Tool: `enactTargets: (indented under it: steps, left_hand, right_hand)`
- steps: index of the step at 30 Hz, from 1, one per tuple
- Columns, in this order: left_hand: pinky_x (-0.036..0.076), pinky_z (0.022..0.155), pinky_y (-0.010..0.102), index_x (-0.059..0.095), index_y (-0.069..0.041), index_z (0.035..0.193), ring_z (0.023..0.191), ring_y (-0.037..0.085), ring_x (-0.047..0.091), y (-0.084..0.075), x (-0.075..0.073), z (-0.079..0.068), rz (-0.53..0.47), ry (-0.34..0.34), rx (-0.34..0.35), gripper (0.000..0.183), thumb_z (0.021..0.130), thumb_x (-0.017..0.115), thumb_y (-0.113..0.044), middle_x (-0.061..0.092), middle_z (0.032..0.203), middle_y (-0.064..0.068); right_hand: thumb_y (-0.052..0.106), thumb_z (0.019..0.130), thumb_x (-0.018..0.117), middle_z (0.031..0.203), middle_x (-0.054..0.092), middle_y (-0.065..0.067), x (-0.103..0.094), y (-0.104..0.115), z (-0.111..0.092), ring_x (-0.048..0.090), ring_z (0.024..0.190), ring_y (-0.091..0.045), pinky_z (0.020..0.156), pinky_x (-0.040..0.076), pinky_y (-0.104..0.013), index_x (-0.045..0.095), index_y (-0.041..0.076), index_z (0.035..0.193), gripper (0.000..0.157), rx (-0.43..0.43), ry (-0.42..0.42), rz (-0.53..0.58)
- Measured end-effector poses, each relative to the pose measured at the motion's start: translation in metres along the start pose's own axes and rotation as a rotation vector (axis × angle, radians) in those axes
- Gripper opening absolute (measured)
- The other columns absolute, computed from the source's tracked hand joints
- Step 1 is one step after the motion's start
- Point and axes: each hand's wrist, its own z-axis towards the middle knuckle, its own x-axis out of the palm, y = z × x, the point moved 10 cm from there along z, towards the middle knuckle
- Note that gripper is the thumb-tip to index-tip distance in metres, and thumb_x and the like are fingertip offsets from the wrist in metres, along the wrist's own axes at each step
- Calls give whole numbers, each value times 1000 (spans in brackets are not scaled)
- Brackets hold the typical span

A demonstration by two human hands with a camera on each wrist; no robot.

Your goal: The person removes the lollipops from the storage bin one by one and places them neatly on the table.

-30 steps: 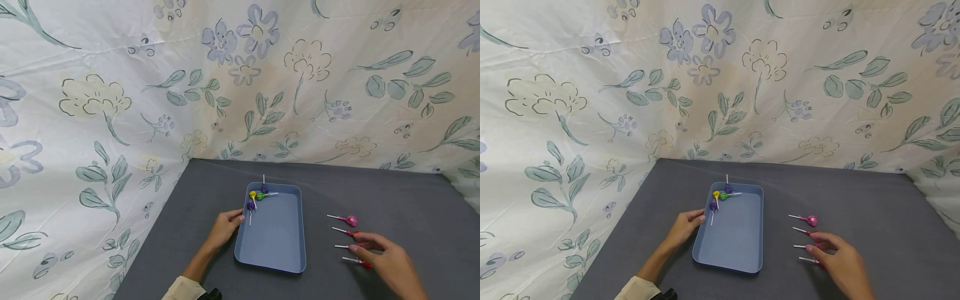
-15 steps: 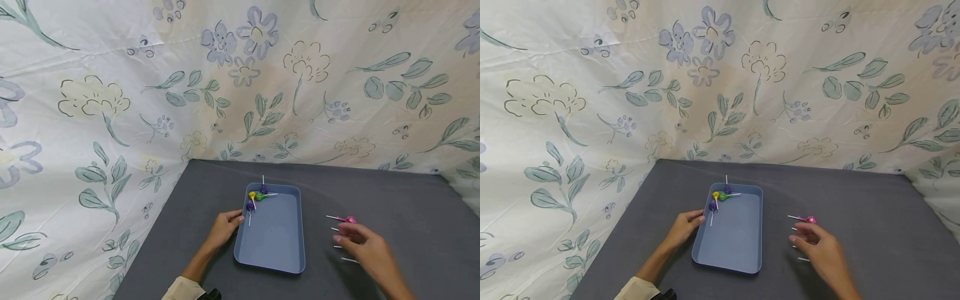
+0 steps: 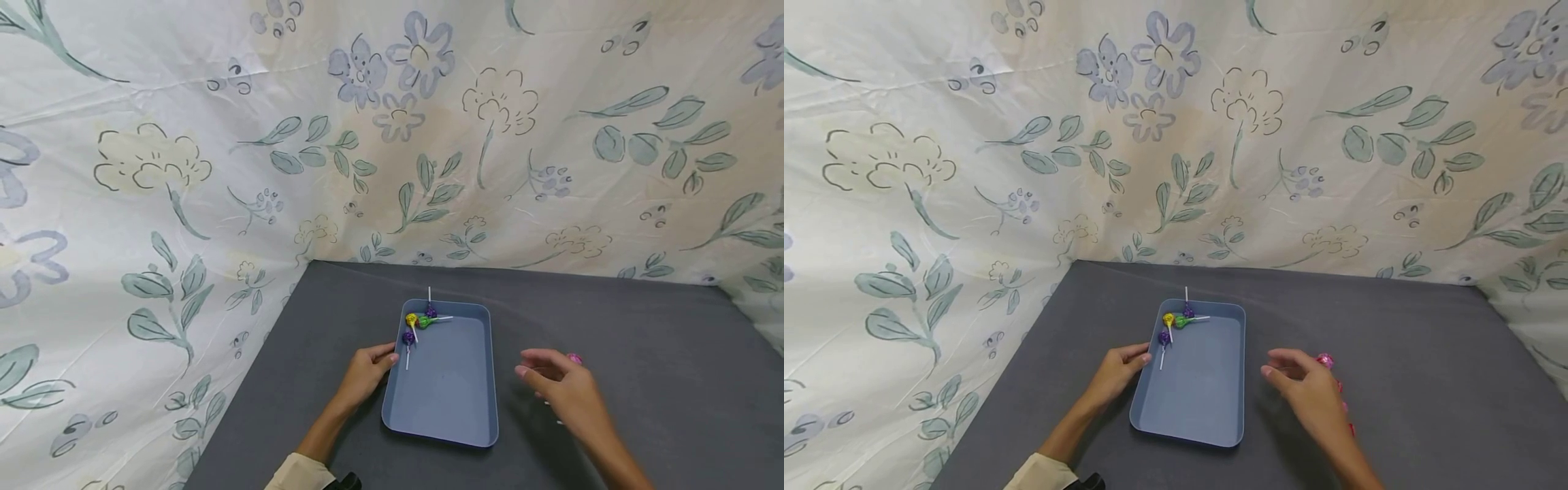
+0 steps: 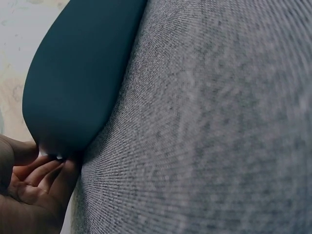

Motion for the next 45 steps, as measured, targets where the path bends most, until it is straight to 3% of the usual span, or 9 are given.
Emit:
enactTargets:
  steps: [4, 11, 35, 45]
  left_hand:
    - [64, 89, 45, 62, 12, 140, 117, 38, 72, 1, -1, 0, -6, -3, 4, 38, 108, 61, -9, 69, 133, 28]
    - [64, 89, 47, 61, 11, 141, 117, 39, 72, 1, -1, -1, -1, -3, 7, 39, 108, 61, -10, 69, 134, 28]
    - [65, 86, 42, 63, 11, 139, 114, 36, 73, 3, -1, 1, -7, -8, -15, 37, 108, 62, -9, 70, 131, 28]
    - [64, 89, 43, 63, 11, 139, 116, 37, 72, 3, 0, 1, -17, -5, -27, 37, 108, 61, -9, 70, 132, 28]
  right_hand:
    - [43, 97, 78, 124, 74, -7, 9, 7, 7, 70, 98, -3, 78, 62, -28, 71, 12, 134, 49, 9, 36, 26]
    - [33, 99, 78, 126, 72, -12, 27, 24, 19, 68, 105, -14, 79, 62, -30, 69, 5, 135, 46, 9, 69, 109]
    - [28, 100, 76, 120, 74, -12, 66, 54, 59, 69, 105, -25, 81, 64, -38, 74, 6, 126, 34, -44, 69, 89]
    - [22, 99, 76, 118, 75, -14, 77, 62, 68, 71, 103, -25, 73, 60, -27, 75, 4, 124, 30, -74, 56, 86]
